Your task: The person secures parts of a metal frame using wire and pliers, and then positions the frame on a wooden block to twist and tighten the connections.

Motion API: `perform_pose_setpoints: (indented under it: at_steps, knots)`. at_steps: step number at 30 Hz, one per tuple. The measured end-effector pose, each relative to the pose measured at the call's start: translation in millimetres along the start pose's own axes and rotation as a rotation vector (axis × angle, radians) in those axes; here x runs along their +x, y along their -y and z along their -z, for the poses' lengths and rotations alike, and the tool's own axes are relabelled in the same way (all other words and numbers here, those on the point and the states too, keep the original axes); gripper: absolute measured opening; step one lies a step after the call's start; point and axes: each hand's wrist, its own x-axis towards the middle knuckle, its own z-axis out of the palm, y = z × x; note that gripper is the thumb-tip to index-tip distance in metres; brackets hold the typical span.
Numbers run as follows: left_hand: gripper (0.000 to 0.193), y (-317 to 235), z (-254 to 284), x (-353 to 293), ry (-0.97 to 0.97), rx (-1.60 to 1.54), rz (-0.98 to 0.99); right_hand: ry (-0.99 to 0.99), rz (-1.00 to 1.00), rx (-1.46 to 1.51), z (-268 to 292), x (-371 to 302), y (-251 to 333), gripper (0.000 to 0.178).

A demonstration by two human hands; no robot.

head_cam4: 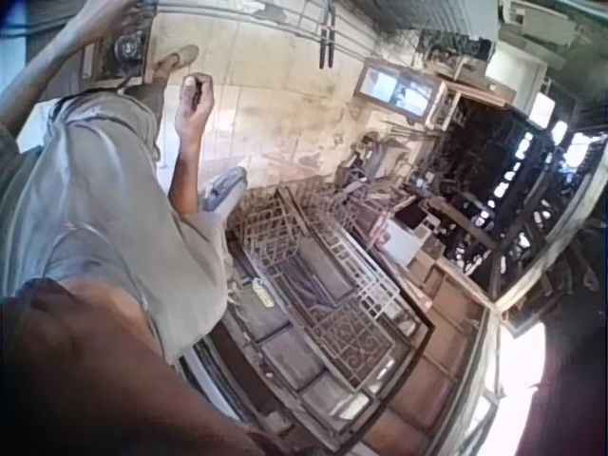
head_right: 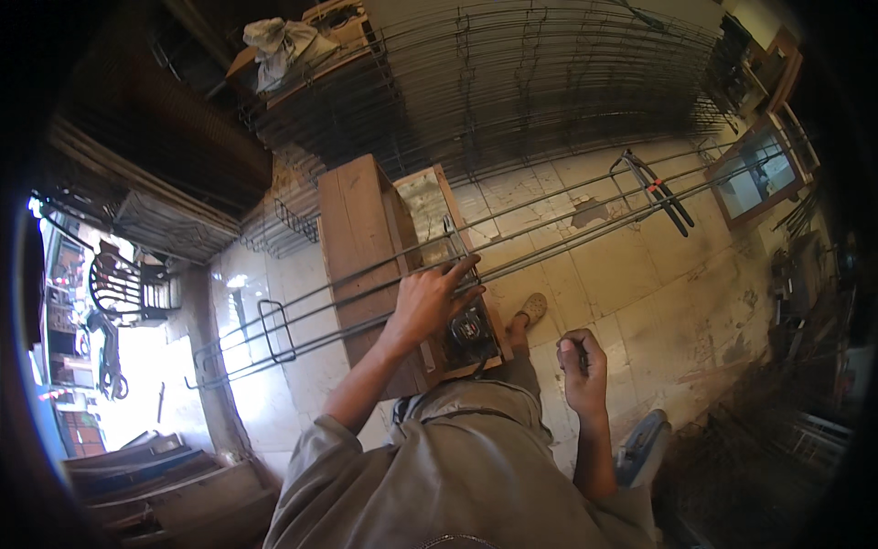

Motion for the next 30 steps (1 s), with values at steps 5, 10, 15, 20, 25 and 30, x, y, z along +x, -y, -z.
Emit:
perform_pose_setpoints:
  at_steps: [5, 10, 15, 20, 25, 30]
  knots:
    - [0.037, 5.4, -15.8, 4.8, -0.192, -0.188, -0.075, 0.102, -0.105, -0.055, -30.1, -3.5, -21.9, 0.018]
    - [0.035, -3.6, -12.3, 9.2, -0.177, -0.282, 0.018, 0.152, -0.175, -0.052, -42.3, -14.6, -26.4, 0.019]
    - [0.037, -11.0, -10.2, 5.6, -0.136, -0.287, 0.112, 0.144, -0.138, -0.06, -39.5, -19.0, -38.5, 0.019]
    - [0.041, -10.0, -14.4, 2.6, -0.119, -0.295, 0.154, 0.117, -0.095, -0.054, -55.9, -9.0, -48.3, 0.019]
    - [0.04, -7.3, -20.2, 1.9, -0.247, -0.215, 0.1, 0.131, -0.11, 0.044, -87.0, 15.5, -52.0, 0.02]
    - [0.053, -8.5, -22.0, 0.3, -0.187, -0.168, 0.102, 0.188, -0.052, 0.071, -97.5, 39.3, -56.1, 0.018]
